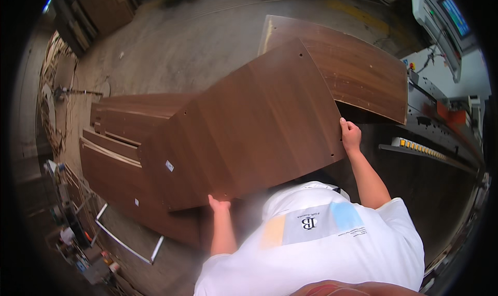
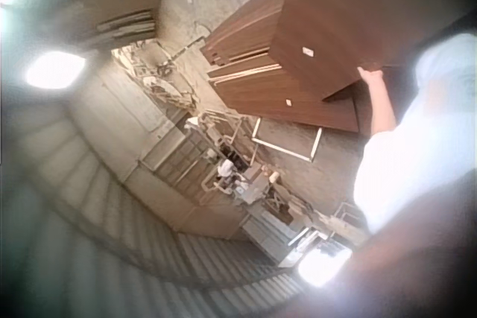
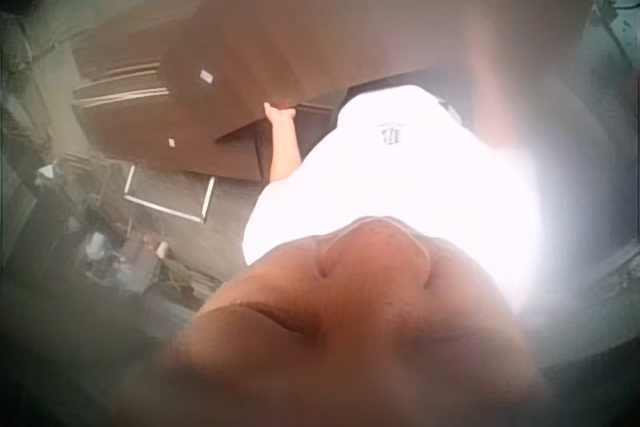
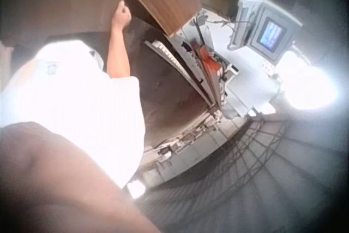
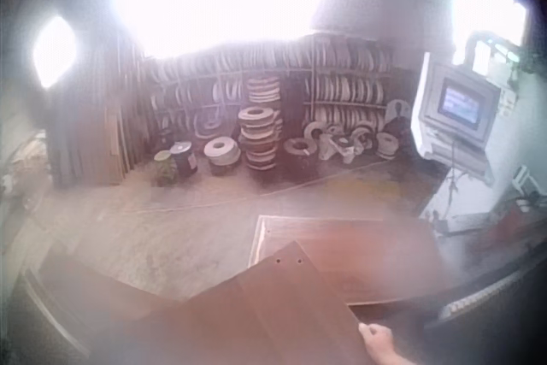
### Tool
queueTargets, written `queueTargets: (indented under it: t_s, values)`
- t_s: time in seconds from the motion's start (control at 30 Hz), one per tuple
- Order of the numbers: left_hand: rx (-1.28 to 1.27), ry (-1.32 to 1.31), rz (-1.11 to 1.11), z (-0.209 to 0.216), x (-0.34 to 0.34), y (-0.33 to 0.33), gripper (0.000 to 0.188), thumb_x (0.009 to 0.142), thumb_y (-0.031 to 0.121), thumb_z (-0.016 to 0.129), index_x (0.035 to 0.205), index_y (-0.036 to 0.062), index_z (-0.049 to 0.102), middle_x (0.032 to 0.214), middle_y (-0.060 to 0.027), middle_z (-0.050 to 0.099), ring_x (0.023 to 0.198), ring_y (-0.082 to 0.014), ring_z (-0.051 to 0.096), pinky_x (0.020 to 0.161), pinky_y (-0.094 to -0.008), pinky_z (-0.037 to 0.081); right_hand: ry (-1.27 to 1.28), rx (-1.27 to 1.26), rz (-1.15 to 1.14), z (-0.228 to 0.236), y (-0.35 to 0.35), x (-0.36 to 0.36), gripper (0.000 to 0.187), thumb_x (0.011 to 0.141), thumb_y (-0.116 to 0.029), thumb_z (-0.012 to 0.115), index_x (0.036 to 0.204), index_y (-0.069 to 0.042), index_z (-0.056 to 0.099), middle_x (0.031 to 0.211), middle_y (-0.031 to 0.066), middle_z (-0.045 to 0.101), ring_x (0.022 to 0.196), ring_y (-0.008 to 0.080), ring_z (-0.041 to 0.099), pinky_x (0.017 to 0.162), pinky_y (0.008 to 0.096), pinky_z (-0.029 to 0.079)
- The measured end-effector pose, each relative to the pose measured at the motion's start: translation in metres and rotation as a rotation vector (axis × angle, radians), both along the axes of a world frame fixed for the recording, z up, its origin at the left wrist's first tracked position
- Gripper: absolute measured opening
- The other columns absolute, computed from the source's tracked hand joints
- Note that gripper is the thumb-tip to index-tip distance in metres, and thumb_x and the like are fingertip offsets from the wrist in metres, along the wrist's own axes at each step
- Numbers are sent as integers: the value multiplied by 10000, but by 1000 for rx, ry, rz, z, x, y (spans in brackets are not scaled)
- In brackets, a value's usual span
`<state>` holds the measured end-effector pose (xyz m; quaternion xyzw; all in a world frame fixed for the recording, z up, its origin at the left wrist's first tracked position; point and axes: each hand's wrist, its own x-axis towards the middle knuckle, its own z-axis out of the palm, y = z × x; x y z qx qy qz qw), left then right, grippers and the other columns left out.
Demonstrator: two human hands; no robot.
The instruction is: The person feeds wooden boards into an edge-banding machine by hand, one at a time, and retrieves them as they come out of the other side to stack them on a pile.
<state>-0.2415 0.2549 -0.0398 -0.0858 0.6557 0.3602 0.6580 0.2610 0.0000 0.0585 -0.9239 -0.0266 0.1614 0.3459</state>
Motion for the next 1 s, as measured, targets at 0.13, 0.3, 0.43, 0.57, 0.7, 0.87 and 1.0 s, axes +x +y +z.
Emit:
queueTargets:
  t_s: [0.13, 0.3, 0.43, 0.57, 0.7, 0.87, 1.0]
  values:
    - [65, -16, -55, 15, 22, 4, 554, 1046, 477, 330, 1396, 71, 469, 1440, -97, 503, 1302, -298, 493, 1098, -485, 401, -9, 102, -96, -12, -50, 3, 500, 953, -434, 571, 743, 16, 619, 614, 98, 560, 606, 184, 553, 606, 349, 443]
    - [134, -106, -240, 22, 58, 11, 527, 1048, 449, 354, 1390, 66, 471, 1415, -101, 520, 1270, -302, 516, 1081, -480, 419, -91, 158, -230, -15, -123, -3, 503, 959, -416, 569, 728, 31, 572, 591, 106, 500, 583, 167, 494, 582, 358, 413]
    - [162, -132, -358, 35, 111, -2, 498, 1050, 426, 362, 1362, 61, 495, 1393, -94, 541, 1243, -290, 542, 1044, -459, 463, -47, 191, -381, -9, -189, -7, 511, 958, -421, 568, 710, 26, 552, 587, 113, 485, 576, 170, 472, 578, 367, 405]
    - [167, -215, -463, 49, 170, -34, 464, 1053, 390, 360, 1343, 58, 504, 1366, -95, 562, 1218, -286, 563, 1011, -460, 491, -64, 252, -486, -26, -267, 3, 520, 948, -434, 579, 699, 22, 543, 588, 115, 487, 572, 175, 472, 577, 372, 402]
    - [190, -226, -595, 57, 229, -81, 428, 1054, 355, 356, 1323, 63, 517, 1333, -89, 585, 1183, -280, 588, 967, -449, 516, -41, 240, -546, -31, -346, 22, 475, 931, -424, 599, 735, 9, 606, 621, 126, 559, 595, 212, 554, 598, 369, 433]
    - [176, -282, -672, 57, 293, -149, 366, 1044, 283, 360, 1258, 60, 556, 1271, -85, 612, 1152, -269, 595, 951, -426, 508, -146, 100, -526, -31, -434, 58, 368, 901, -388, 626, 1015, -46, 697, 870, 140, 711, 806, 306, 678, 749, 388, 517]
    - [128, -416, -772, 57, 334, -207, 332, 1022, 253, 401, 1211, 49, 582, 1253, -93, 615, 1157, -266, 569, 1014, -448, 449, -375, -94, -529, -15, -485, 72, 387, 885, -322, 659, 1216, -123, 623, 1108, 92, 690, 1051, 278, 619, 925, 383, 483]
